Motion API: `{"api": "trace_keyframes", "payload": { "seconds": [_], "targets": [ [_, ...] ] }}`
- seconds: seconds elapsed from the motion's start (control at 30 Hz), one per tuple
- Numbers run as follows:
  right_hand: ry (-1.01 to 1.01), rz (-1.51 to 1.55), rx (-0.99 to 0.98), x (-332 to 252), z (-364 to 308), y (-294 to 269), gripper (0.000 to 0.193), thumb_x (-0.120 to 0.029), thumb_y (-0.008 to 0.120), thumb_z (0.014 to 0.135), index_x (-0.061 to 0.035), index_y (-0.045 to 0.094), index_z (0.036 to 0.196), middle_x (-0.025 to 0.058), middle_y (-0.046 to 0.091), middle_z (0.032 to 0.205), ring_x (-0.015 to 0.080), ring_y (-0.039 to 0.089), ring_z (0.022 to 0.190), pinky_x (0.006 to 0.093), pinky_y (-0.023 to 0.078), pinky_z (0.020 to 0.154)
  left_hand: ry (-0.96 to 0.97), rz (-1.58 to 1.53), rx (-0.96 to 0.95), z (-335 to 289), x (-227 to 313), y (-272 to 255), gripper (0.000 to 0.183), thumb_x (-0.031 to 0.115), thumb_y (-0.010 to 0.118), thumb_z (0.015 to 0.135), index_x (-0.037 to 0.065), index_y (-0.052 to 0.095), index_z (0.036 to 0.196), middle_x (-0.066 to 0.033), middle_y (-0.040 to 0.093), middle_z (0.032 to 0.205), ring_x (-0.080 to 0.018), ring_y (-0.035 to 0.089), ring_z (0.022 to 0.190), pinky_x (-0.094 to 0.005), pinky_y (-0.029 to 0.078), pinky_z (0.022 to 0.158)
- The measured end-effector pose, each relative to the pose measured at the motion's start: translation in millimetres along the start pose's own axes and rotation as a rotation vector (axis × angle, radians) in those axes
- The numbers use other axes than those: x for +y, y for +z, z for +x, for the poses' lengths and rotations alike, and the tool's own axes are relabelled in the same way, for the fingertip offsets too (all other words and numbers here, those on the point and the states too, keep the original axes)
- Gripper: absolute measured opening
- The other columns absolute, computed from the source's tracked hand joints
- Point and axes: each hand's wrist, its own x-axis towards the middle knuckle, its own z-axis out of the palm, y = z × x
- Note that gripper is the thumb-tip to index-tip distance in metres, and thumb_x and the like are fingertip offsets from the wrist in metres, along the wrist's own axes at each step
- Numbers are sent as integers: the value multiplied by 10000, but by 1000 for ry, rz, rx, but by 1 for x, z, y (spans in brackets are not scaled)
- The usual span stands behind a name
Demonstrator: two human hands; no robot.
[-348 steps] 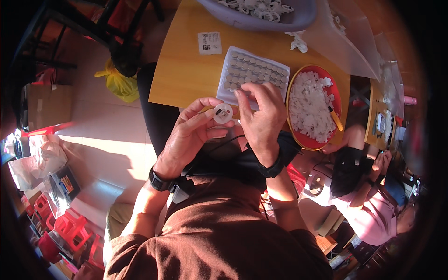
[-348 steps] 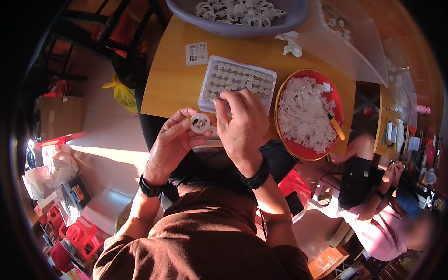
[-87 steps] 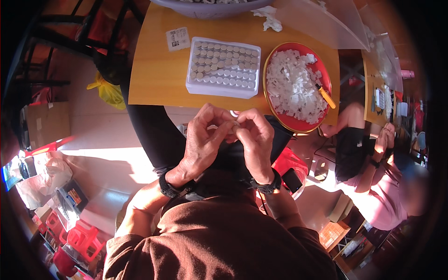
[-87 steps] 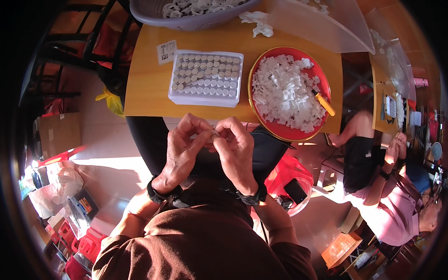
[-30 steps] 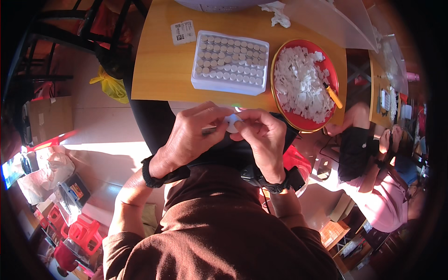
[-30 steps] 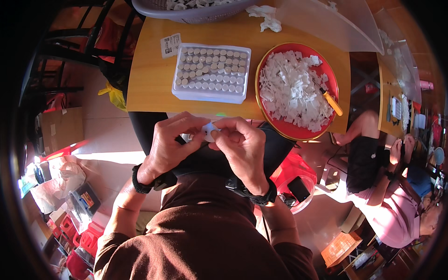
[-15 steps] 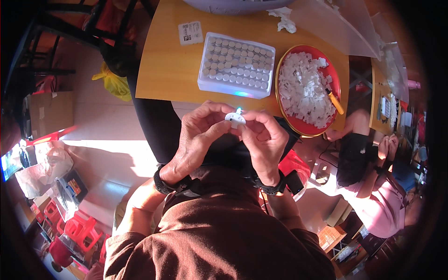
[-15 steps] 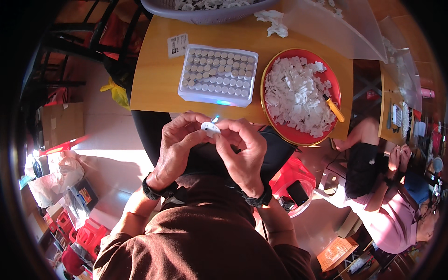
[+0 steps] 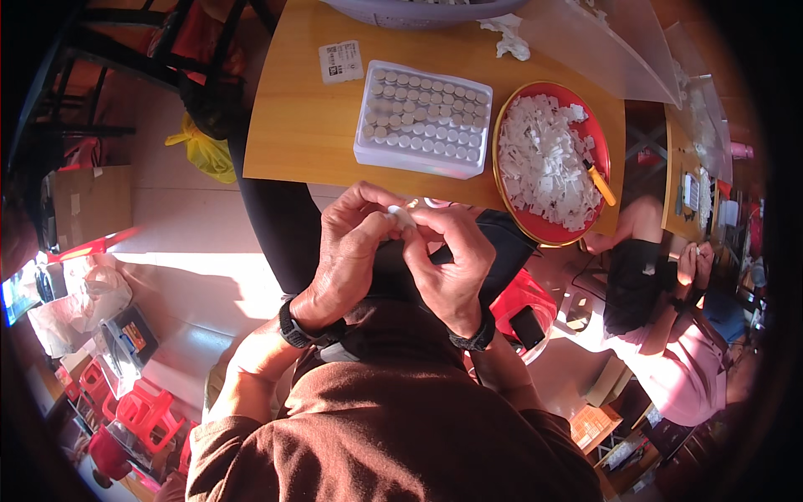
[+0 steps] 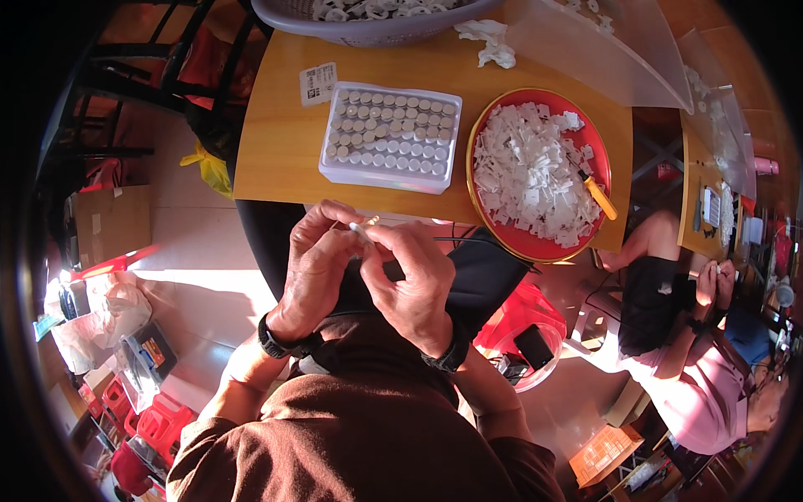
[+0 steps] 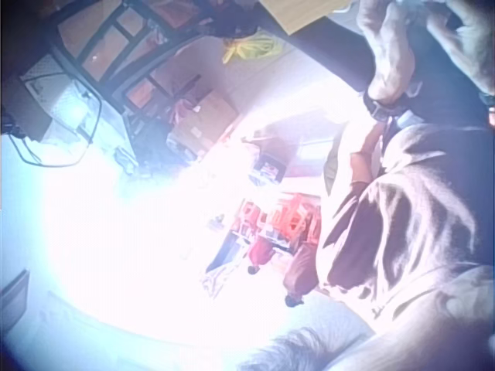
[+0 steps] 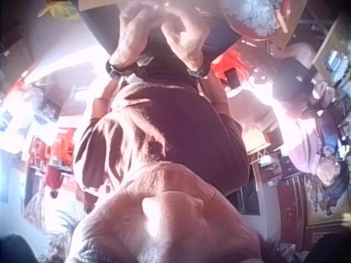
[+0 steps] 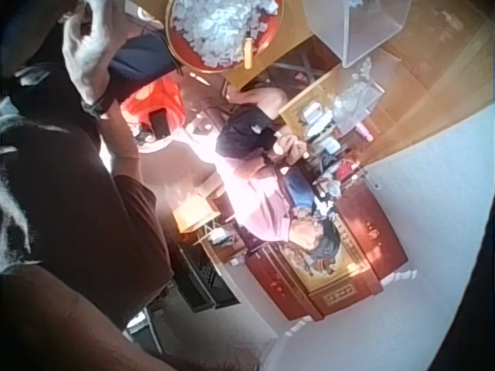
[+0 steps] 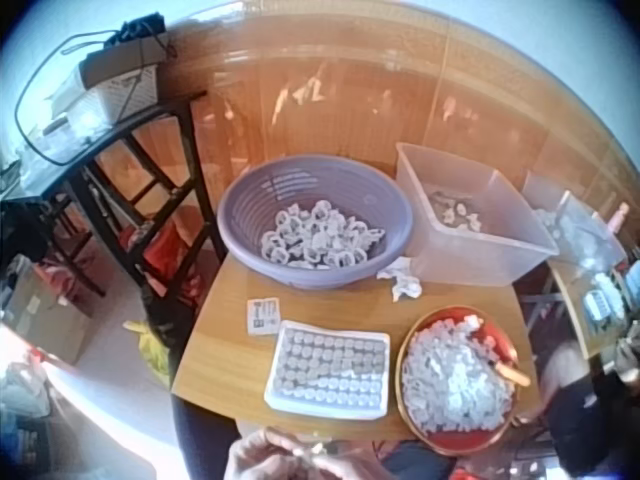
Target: Manually assembling small circular electronic components using a small screwdriver.
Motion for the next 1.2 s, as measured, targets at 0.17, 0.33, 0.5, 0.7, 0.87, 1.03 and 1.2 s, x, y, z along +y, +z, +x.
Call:
{"api": "trace_keyframes", "payload": {
  "seconds": [0.17,0.33,0.5,0.7,0.87,1.03,1.2],
  "targets": [
    [8,16,-1,1,3,2,226,87,649,692,-13,609,890,84,613,776,193,607,641,280,490,582,7,33,-9,4,3,-2,130,-40,497,830,-6,576,927,-62,622,822,-120,611,724,-249,489,724],
    [128,169,13,-10,17,-14,196,79,645,731,-16,622,901,82,626,807,137,623,648,248,506,574,9,115,-83,4,15,7,257,3,564,847,3,541,1104,-56,575,964,-124,598,818,-261,494,757],
    [223,265,88,-19,74,-79,114,42,608,820,10,618,929,43,626,821,76,607,680,191,503,575,4,238,-200,4,46,0,422,155,656,840,0,499,1199,-76,553,1010,-151,613,823,-267,512,738],
    [96,-199,278,0,210,-162,145,-16,616,830,-7,623,975,35,627,751,97,621,643,208,481,534,3,307,-430,0,70,-10,385,182,689,823,4,554,1136,-83,610,967,-159,615,842,-273,503,752],
    [108,-290,230,-9,244,-170,216,-56,640,821,-48,634,1037,21,614,768,94,620,674,216,479,544,48,386,-545,-18,102,-22,420,160,705,816,6,544,1171,-73,585,1010,-160,592,942,-295,494,822],
    [-124,-4,-166,-133,193,-130,537,-177,719,763,-72,530,1256,74,529,1033,135,623,834,257,524,673,257,455,-574,-39,165,-27,446,182,730,763,-51,579,1111,-135,593,1034,-217,608,914,-308,474,826],
    [-498,626,-394,-204,169,-84,1052,-421,837,619,-23,236,1385,153,495,1171,243,649,886,288,561,602,611,437,-802,-52,196,0,494,297,772,690,-107,640,941,-221,659,854,-285,655,756,-350,521,686]
  ]
}}
